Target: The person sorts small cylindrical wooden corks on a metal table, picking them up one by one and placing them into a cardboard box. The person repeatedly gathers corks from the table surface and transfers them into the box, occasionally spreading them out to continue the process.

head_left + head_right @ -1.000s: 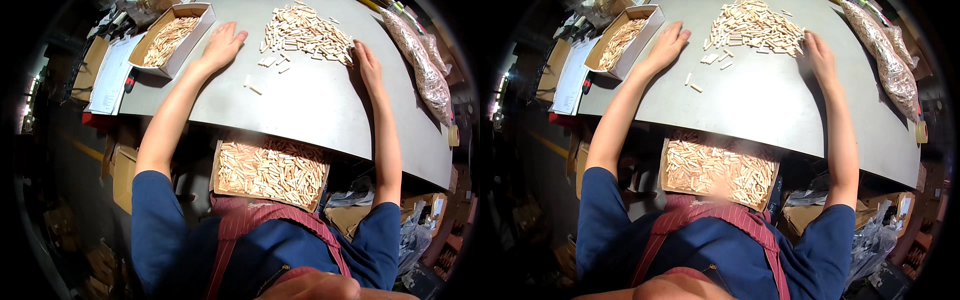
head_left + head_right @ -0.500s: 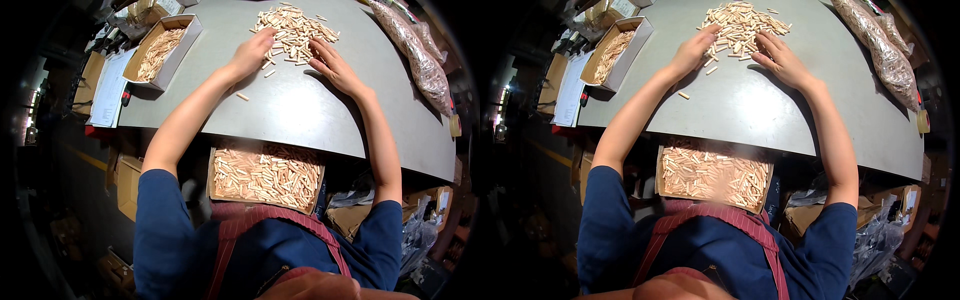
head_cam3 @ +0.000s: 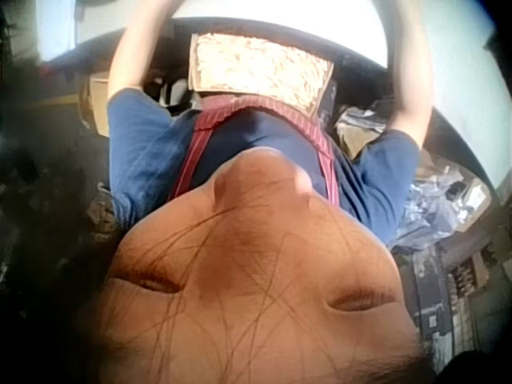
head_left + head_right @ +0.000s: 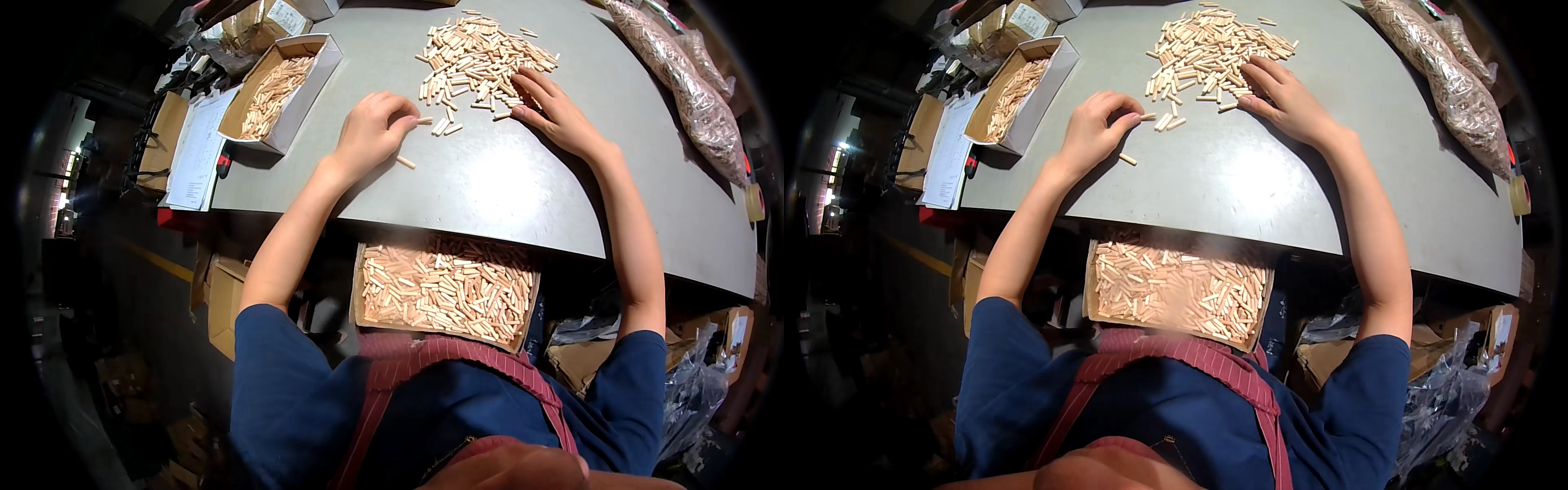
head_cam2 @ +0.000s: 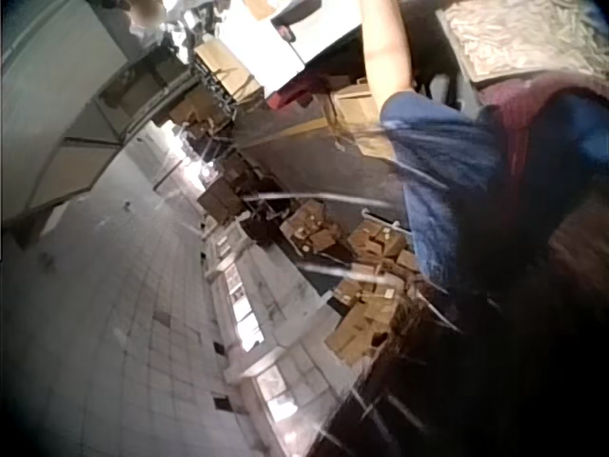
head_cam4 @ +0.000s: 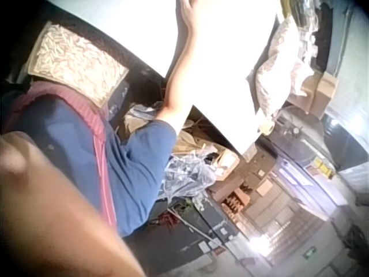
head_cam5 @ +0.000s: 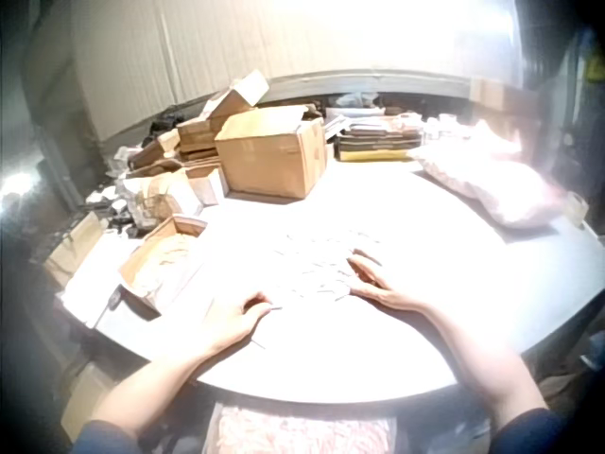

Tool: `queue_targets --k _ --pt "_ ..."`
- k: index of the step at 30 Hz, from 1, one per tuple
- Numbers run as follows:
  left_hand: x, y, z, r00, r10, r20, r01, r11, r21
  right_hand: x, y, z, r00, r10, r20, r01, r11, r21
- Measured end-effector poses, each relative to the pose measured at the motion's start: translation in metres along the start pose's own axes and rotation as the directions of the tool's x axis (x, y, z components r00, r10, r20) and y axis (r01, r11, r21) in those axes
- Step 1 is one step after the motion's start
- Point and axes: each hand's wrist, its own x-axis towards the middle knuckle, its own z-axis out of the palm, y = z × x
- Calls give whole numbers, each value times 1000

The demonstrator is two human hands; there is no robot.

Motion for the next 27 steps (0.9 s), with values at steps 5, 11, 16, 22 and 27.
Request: queue_targets --k 5,11,16,22,27 --pt "-10 1 -23 980 -105 -169 106 994 -1 -2 1 2 1000 8 -26 -8 1000 12" --pt "4 -56 -119 832 194 -519 133 839 528 -2 1 -2 997 49 55 -45 997 -69" --pt "-36 -35 -53 998 -10 -69 34 933 359 0 -8 -4 994 100 32 -99 995 -31" --pt "-26 25 5 925 -202 322 73 926 371 -1 -5 -11 980 174 -93 -172 985 33" --pt "28 10 34 961 -135 243 76 969 236 -1 0 -10 977 194 -94 -187 980 73"
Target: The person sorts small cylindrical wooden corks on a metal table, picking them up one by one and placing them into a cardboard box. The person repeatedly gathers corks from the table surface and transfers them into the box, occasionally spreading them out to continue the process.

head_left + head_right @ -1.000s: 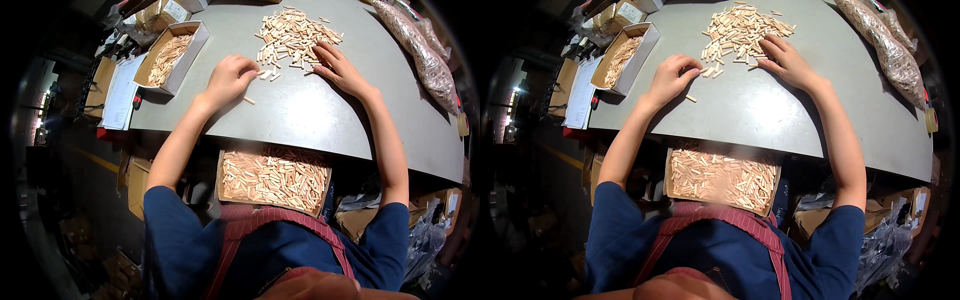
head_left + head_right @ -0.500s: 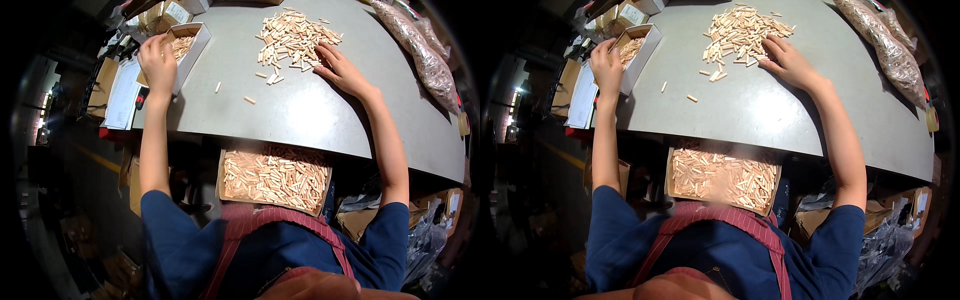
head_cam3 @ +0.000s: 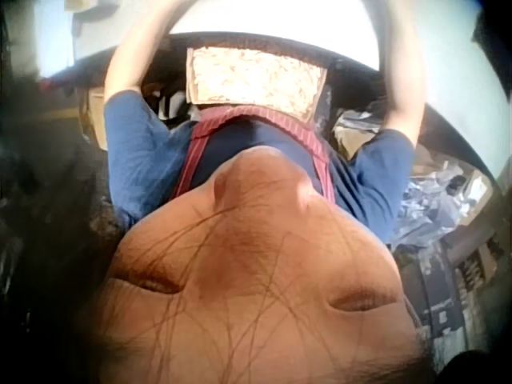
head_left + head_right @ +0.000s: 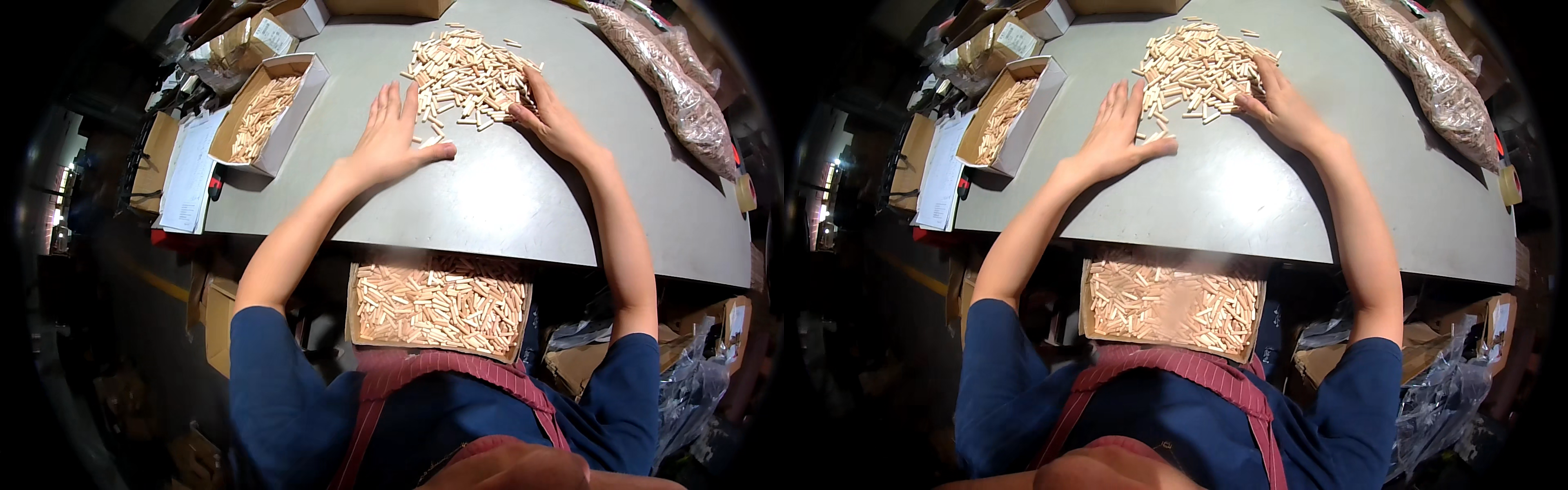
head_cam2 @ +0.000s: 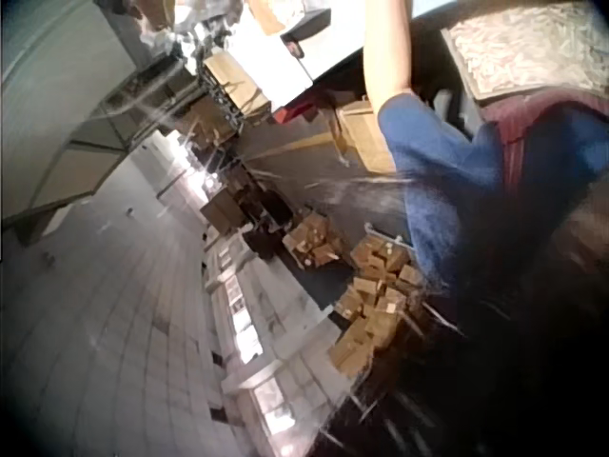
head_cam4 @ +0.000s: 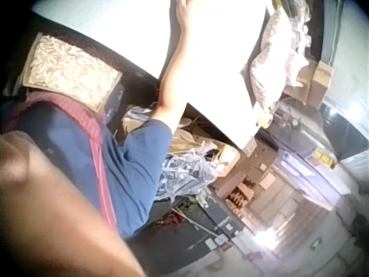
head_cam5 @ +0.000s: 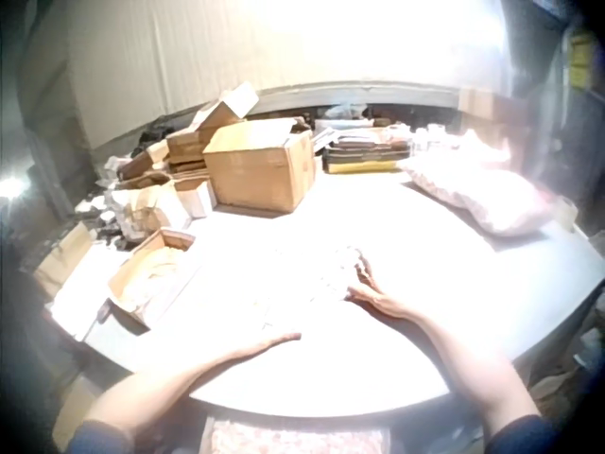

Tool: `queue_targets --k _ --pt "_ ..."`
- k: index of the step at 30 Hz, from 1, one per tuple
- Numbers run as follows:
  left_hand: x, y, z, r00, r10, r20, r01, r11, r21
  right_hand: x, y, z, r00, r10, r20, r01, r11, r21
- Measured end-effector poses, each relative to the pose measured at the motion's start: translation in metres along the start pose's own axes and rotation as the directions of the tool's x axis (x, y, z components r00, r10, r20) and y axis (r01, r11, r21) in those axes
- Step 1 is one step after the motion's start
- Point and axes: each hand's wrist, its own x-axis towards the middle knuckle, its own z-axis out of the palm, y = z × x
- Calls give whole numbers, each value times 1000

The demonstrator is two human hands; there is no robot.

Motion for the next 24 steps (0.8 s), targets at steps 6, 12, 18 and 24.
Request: queue_targets --k 6,12,18,24 --pt "66 -6 20 965 257 -51 -258 966 -1 0 5 9 998 -53 13 55 994 -99" --pt "71 18 22 928 371 34 -371 915 161 -3 -5 8 982 -164 98 183 954 -239" --pt "35 23 22 903 429 -42 -422 900 112 -9 -22 14 944 -251 214 306 911 -276" --pt "-23 33 9 930 367 -31 -365 930 53 -20 -53 21 904 -282 322 371 892 -260"
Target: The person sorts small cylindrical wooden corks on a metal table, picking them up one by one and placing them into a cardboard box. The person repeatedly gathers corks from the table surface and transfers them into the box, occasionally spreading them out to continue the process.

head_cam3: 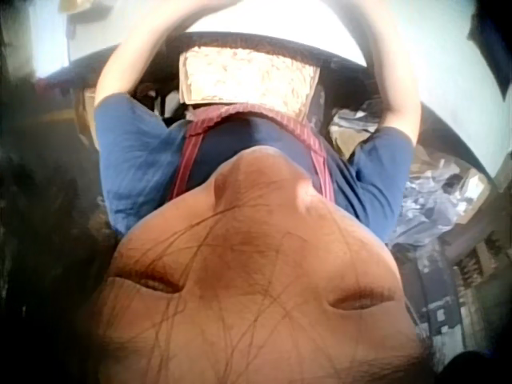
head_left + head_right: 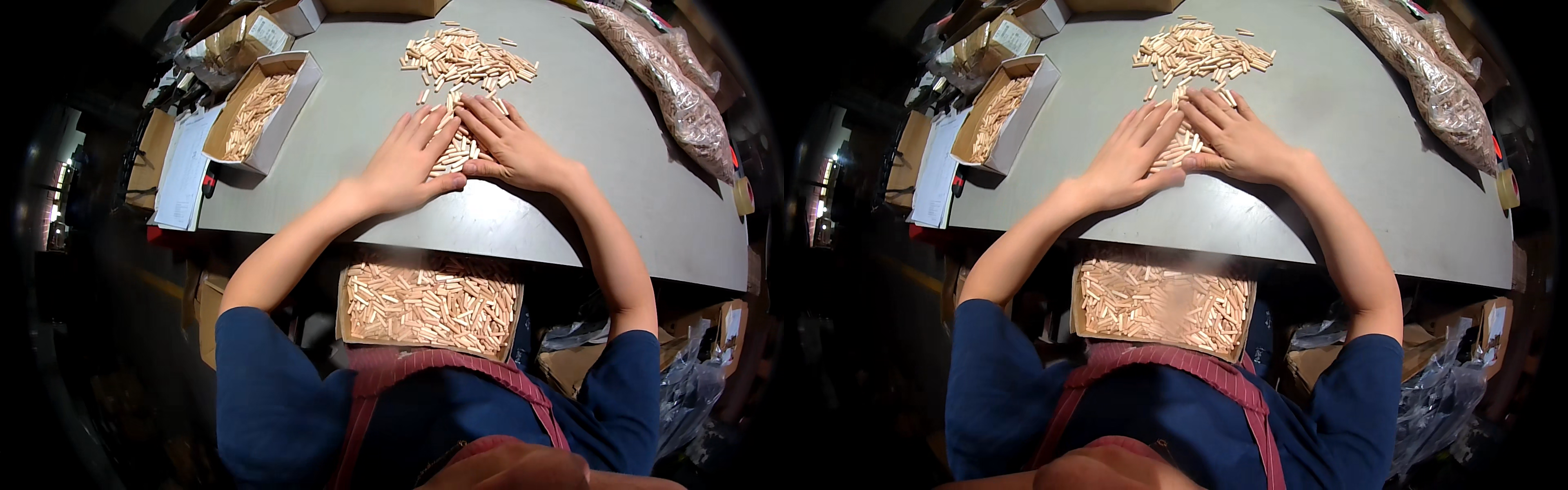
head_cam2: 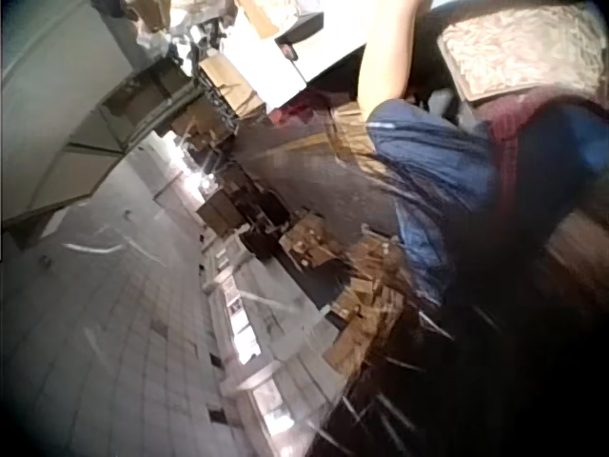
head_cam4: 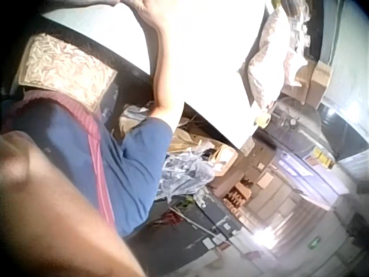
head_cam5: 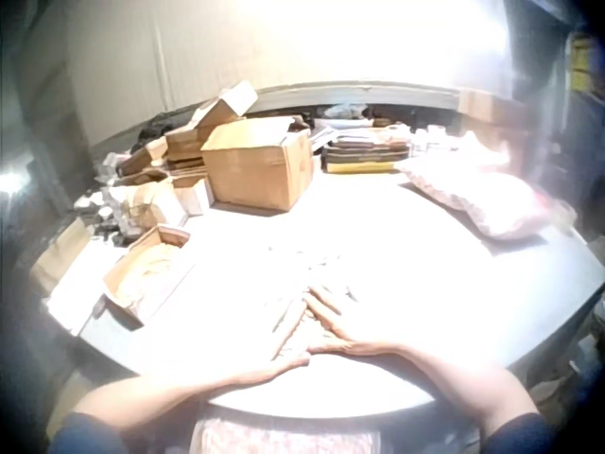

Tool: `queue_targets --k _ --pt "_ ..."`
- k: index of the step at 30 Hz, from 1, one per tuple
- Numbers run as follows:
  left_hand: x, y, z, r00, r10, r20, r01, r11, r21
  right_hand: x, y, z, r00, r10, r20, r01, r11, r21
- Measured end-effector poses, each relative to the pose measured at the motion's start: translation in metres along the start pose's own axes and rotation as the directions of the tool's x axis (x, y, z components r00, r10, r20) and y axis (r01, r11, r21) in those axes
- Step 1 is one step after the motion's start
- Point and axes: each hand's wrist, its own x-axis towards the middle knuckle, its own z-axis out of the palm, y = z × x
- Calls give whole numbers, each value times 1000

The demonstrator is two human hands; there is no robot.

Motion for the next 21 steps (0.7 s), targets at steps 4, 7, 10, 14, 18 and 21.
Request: queue_targets --k 4,7,10,14,18,21 --pt "-27 18 -9 998 -52 30 52 998 22 1 -16 5 998 -69 -14 69 998 -8" --pt "-38 22 -7 994 -103 34 102 994 36 3 -23 1 994 -103 -29 103 995 -11" --pt "-37 22 -6 992 -117 -49 120 992 49 4 -13 -2 983 -113 -141 136 976 167" --pt "-14 17 -10 964 -16 -265 -3 997 -72 8 16 -6 934 50 -354 99 915 391" --pt "15 19 -16 927 117 -355 -160 983 -94 6 46 -5 851 283 -442 -31 868 496" --pt "24 11 -13 951 181 -252 -202 978 -58 2 55 -3 855 330 -401 -86 852 517"
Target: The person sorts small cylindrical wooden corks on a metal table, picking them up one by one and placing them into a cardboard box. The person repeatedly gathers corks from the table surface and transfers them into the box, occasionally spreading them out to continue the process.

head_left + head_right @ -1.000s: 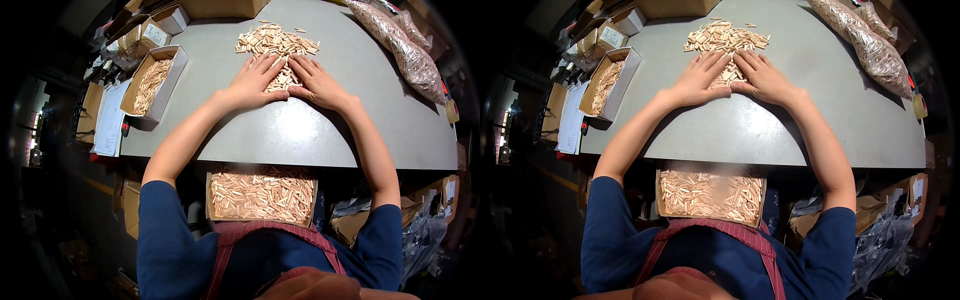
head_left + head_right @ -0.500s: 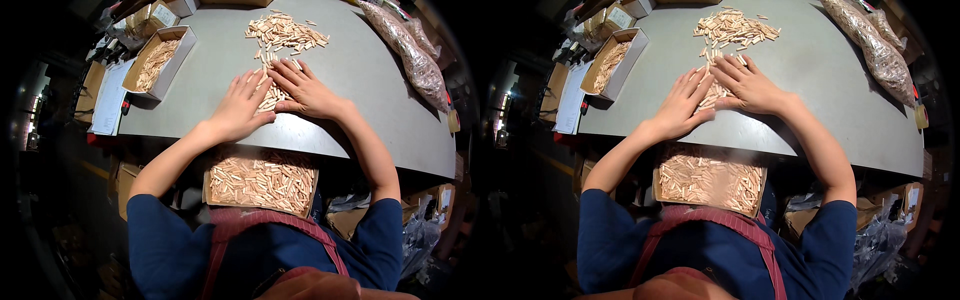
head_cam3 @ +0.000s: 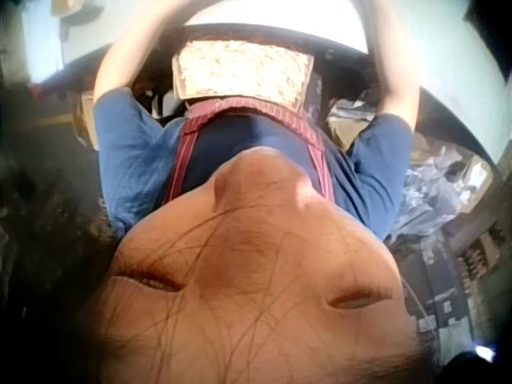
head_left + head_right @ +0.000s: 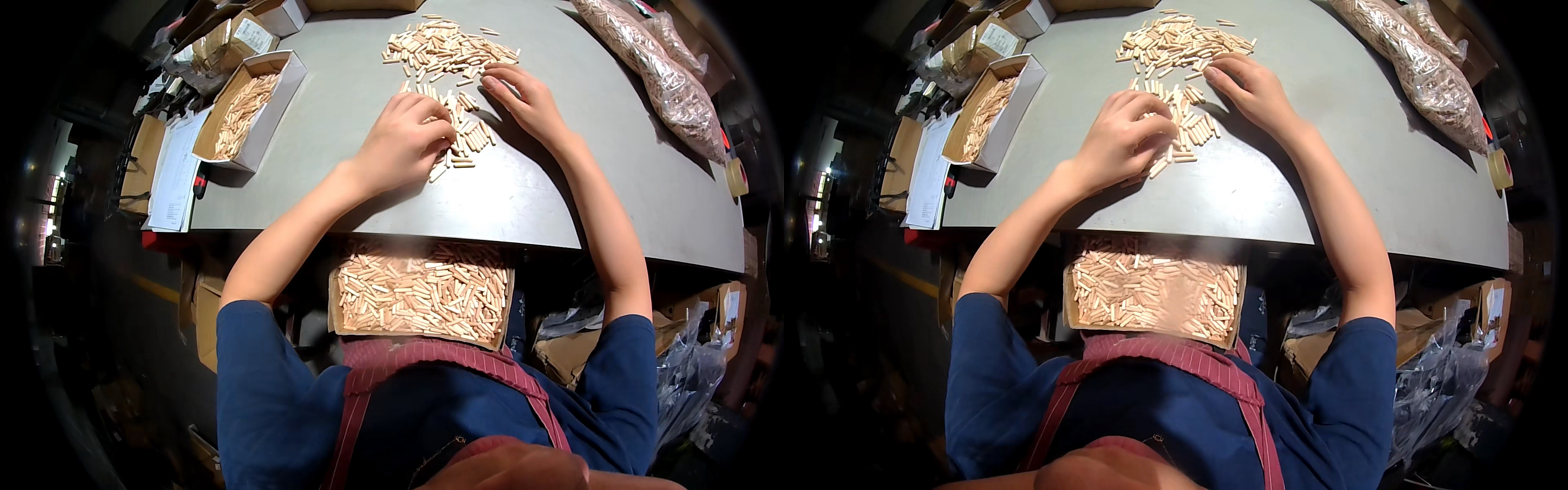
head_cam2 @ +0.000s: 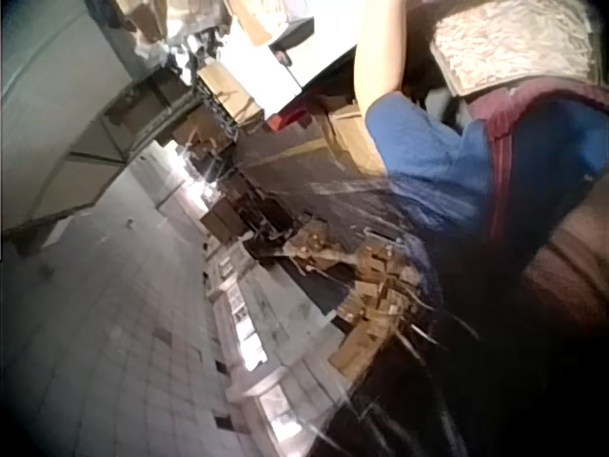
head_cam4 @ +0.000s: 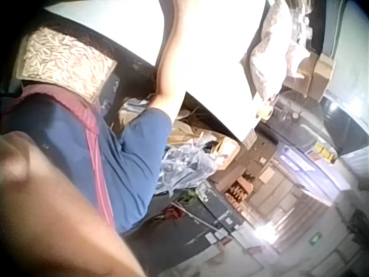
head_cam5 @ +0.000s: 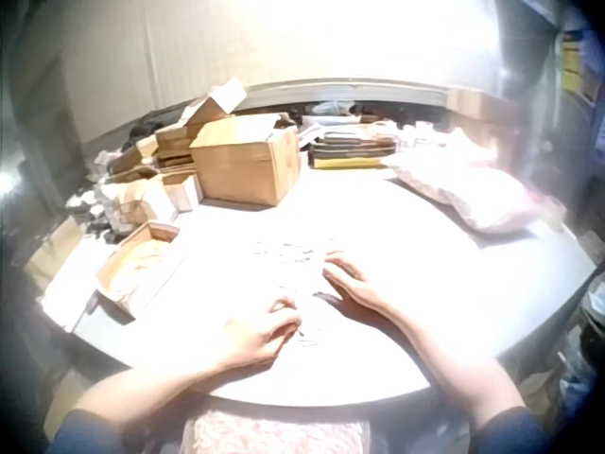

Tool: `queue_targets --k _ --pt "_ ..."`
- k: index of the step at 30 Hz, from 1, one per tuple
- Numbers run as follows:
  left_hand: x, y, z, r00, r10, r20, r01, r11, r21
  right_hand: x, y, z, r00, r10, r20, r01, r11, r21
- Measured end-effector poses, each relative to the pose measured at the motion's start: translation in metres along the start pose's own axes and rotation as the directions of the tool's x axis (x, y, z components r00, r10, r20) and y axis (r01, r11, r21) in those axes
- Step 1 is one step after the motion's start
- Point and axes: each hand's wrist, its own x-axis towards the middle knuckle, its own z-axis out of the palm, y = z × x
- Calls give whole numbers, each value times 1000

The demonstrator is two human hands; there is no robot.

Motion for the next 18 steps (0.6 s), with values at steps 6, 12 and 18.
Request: queue_targets --k 6,12,18 --pt "0 10 -5 949 -314 12 309 928 -206 -1 0 6 999 14 -31 -14 1000 -2" --pt "-14 5 -45 637 -651 412 514 -40 -857 1 3 6 1000 -4 -3 4 1000 -3" --pt "-30 10 -66 617 -702 356 437 -71 -897 -1 5 5 1000 23 15 -23 1000 8"
